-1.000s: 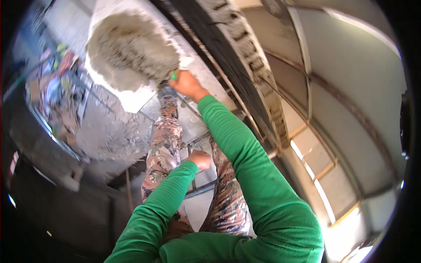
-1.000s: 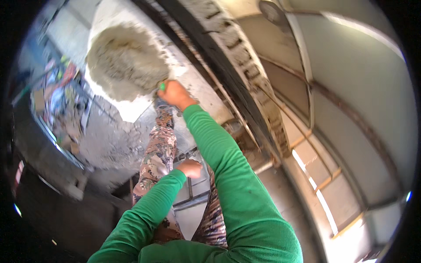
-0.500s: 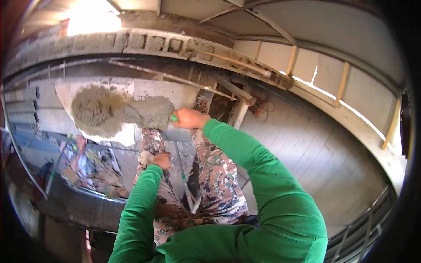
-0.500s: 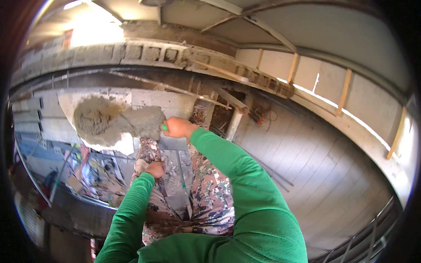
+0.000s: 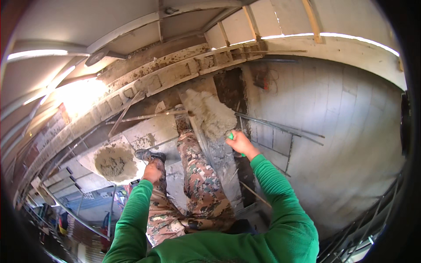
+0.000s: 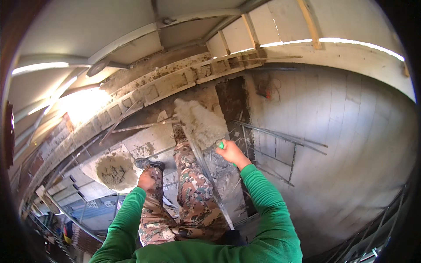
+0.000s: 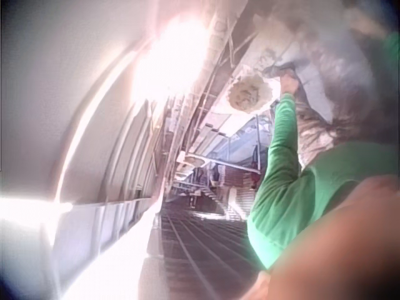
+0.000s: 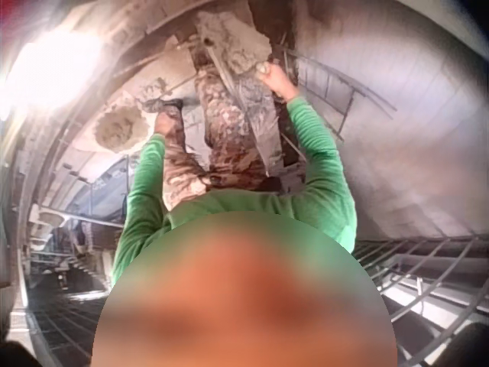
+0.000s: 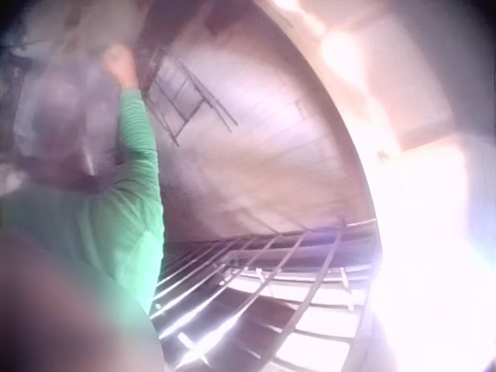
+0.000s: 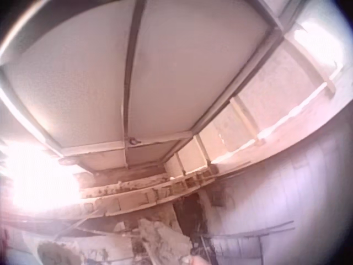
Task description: The person scoops cement from a pile on a board using a trowel and applies it to a ceiling structure. They repeatedly smooth the cement into the gaps of the ceiling framework, working methodically along the surface.
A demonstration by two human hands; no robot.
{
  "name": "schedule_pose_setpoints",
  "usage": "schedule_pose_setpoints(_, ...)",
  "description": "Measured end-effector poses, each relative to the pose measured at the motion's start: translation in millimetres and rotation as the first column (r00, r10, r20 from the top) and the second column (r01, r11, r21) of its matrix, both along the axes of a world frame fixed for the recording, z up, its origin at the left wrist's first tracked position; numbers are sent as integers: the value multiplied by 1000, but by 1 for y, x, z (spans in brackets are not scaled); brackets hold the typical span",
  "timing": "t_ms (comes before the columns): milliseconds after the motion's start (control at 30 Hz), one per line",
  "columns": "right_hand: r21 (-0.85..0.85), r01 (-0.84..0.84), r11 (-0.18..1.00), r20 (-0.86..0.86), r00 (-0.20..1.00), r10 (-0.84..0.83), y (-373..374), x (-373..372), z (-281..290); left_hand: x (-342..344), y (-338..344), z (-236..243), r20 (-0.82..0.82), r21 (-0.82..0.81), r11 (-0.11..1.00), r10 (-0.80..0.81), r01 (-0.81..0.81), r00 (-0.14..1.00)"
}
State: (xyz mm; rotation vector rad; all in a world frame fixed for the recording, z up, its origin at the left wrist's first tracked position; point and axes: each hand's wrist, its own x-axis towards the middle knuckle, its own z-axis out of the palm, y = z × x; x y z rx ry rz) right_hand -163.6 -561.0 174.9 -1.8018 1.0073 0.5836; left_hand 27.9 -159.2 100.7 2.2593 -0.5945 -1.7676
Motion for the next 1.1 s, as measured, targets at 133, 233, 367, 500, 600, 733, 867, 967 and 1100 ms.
schedule_pose_setpoints(133, 238, 598, 765, -27, 792, -610, -25, -33, -69, -8, -17, -35, 47, -66, 997, -25, 28, 999)
schedule_pose_setpoints(233, 329, 814, 479, -26, 515, -857, -43, -22, -127, 4, -38, -32, -43, -140, 989, 41, -47, 998)
schedule_pose_setpoints(367, 316, 932, 178, 18, 182, -983, -88, 5, -210, 24, -108, -39, 22, -62, 960, 274, -272, 962)
schedule_pose_setpoints(500, 323, 945, 60, 176, 2, -984, -164, 31, -291, 54, -232, -55, 76, -361, 809, 521, -464, 850)
schedule_pose_setpoints(600, 491, 870, -40, 210, -163, -964, -233, 64, -349, 65, -299, -67, 39, -437, 807, 458, -397, 888)
schedule_pose_setpoints(733, 542, 835, -92, 224, -250, -942, -291, 83, -391, 47, -349, -97, -63, -330, 897, 288, -292, 955)
schedule_pose_setpoints(867, 375, 923, -86, 181, -164, -970, -229, 111, -419, 28, -361, -111, 247, -398, 916, 56, 49, 968)
schedule_pose_setpoints(967, 208, 978, -25, 28, -31, -999, -130, 124, -414, 26, -356, -110, 449, -370, 901, -40, 227, 893)
schedule_pose_setpoints(1100, -26, 989, 145, 172, 147, -974, -120, 87, -400, 20, -359, -100, 532, -320, 892, -110, 320, 839)
